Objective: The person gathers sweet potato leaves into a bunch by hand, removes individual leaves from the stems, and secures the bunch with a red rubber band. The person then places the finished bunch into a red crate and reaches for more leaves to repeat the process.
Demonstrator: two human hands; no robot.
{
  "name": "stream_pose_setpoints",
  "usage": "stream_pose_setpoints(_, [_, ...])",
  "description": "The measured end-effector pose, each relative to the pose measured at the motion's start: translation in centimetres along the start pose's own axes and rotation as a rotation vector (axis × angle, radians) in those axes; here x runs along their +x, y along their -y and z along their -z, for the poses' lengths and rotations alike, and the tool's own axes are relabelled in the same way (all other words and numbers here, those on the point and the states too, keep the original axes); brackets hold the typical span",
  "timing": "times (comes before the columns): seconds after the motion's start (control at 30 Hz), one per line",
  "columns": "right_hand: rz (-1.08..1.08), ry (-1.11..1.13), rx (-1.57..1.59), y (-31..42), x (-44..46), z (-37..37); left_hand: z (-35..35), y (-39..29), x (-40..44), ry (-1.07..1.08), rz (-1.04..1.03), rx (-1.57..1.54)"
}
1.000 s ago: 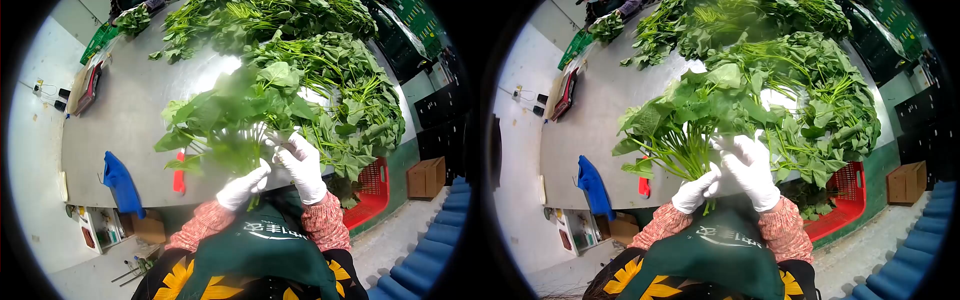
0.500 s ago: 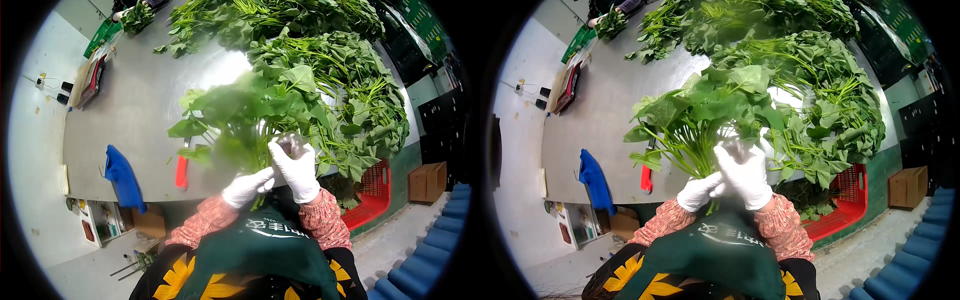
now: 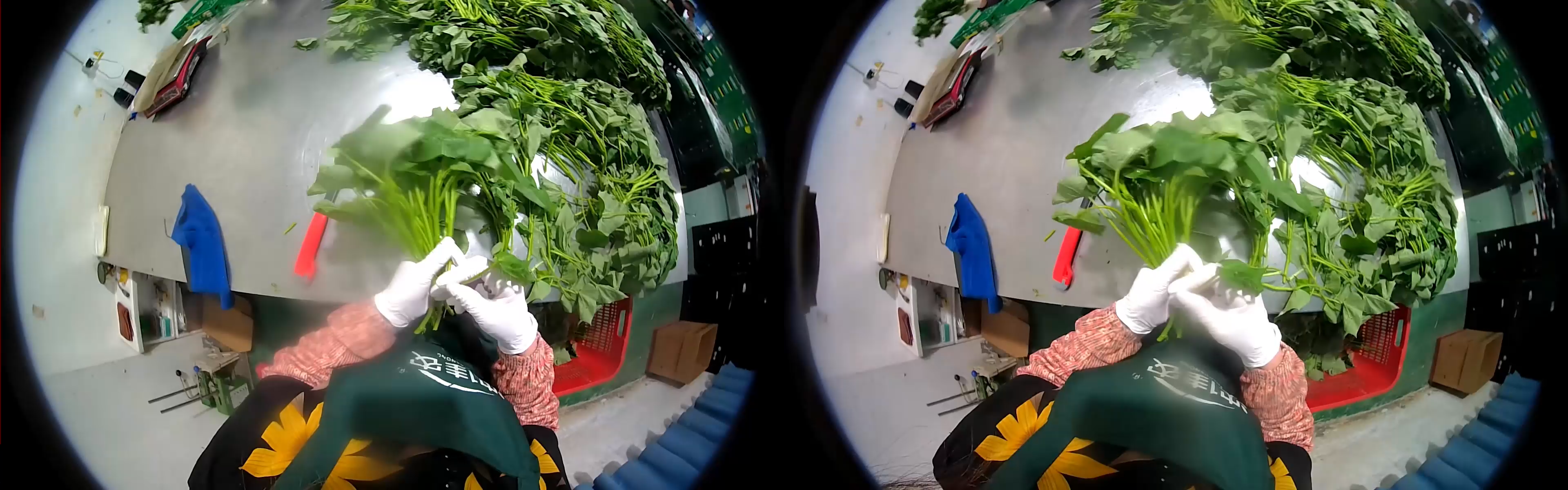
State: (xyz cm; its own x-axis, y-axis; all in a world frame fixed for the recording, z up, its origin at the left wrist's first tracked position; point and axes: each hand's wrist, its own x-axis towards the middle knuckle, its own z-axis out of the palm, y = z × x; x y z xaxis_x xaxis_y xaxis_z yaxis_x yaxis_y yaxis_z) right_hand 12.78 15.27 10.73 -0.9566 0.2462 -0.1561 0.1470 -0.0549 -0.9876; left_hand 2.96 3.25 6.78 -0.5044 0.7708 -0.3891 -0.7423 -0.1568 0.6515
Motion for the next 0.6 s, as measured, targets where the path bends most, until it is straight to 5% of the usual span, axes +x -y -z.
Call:
stream_pose_setpoints(0.07, [-0.004,0.057,0.015,0.3,-0.1,-0.1,1.3,0.5,0.2,0.255,-0.046,-0.114])
stream_pose_setpoints(0.1, [-0.061,0.12,0.118,0.9,-0.4,-0.4,-0.1,0.6,-0.3,-0.027,0.031,-0.109])
stream_pose_setpoints(0.2, [-0.241,0.436,0.321,3.6,-1.2,-1.3,-0.4,-0.4,0.1,-0.135,0.0,0.119])
stream_pose_setpoints(0.23, [-0.26,0.598,-0.089,6.1,-0.9,-2.7,-0.1,-1.2,0.4,-0.119,0.003,0.132])
stream_pose_setpoints(0.3, [0.237,0.472,-0.201,4.6,-1.3,-3.0,-0.1,-1.7,0.7,-0.098,-0.068,0.032])
stream_pose_setpoints(0.43, [0.203,-0.116,0.357,5.0,0.9,-1.5,-0.4,-1.0,0.1,-0.14,-0.121,0.059])
stream_pose_setpoints(0.5, [0.202,-0.372,0.052,4.6,2.9,-1.2,-0.7,0.2,0.2,-0.161,-0.137,0.046])
stream_pose_setpoints(0.6, [0.269,-0.452,-0.389,3.3,5.1,-1.2,-1.1,0.3,-0.6,-0.112,-0.147,0.073])
